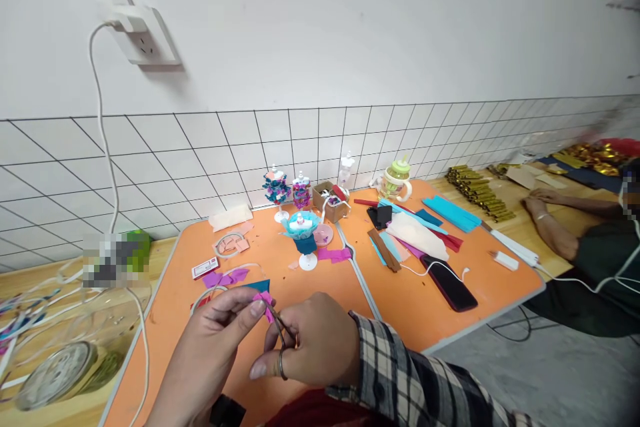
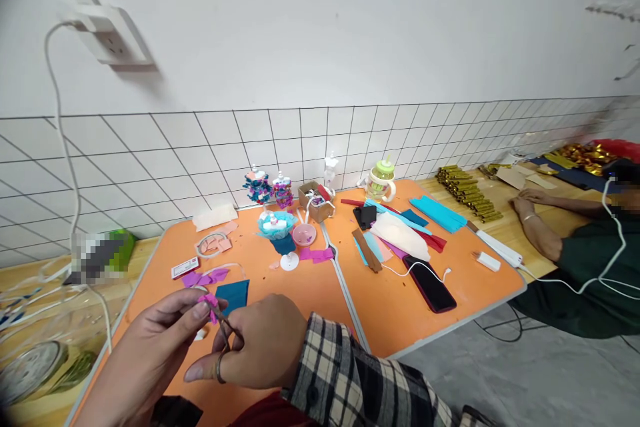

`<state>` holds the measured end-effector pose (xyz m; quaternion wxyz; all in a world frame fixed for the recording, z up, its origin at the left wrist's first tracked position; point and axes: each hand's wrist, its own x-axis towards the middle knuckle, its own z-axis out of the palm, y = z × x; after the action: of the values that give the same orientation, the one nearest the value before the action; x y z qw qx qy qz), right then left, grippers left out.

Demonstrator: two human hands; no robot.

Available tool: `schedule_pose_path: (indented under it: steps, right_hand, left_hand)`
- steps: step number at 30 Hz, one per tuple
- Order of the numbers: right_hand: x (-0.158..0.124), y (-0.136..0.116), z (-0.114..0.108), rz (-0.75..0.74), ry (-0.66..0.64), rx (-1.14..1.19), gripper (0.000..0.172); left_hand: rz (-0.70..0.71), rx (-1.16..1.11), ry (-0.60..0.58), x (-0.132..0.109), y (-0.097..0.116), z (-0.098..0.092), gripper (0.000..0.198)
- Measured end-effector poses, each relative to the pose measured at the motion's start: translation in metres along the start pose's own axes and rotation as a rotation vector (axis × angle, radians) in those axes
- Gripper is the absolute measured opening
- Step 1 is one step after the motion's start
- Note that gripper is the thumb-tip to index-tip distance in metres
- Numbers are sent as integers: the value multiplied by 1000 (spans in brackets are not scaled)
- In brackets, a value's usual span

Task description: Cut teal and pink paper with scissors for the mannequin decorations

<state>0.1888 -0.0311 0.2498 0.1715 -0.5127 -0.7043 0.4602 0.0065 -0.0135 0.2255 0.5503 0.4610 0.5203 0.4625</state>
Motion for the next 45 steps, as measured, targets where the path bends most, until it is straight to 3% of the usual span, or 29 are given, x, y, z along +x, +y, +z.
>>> schedule_pose_path:
  steps: [18,34,40,45]
  right_hand:
    - [1,11,5,-53,6,59,37]
    - [-1,5,3,-32,-8,-41,36]
    - [-4,4,2,-36,-36,23,41]
    - [-4,0,-1,-10,-50,-25,32]
  left_hand:
    - [-41,-30,-36,-1,1,2,28]
    - [-34,29,-12,-5,3,0,32]
    - [-15,84,-103,-8,12,4,28]
    - [-30,50,-37,-6,10,2,29]
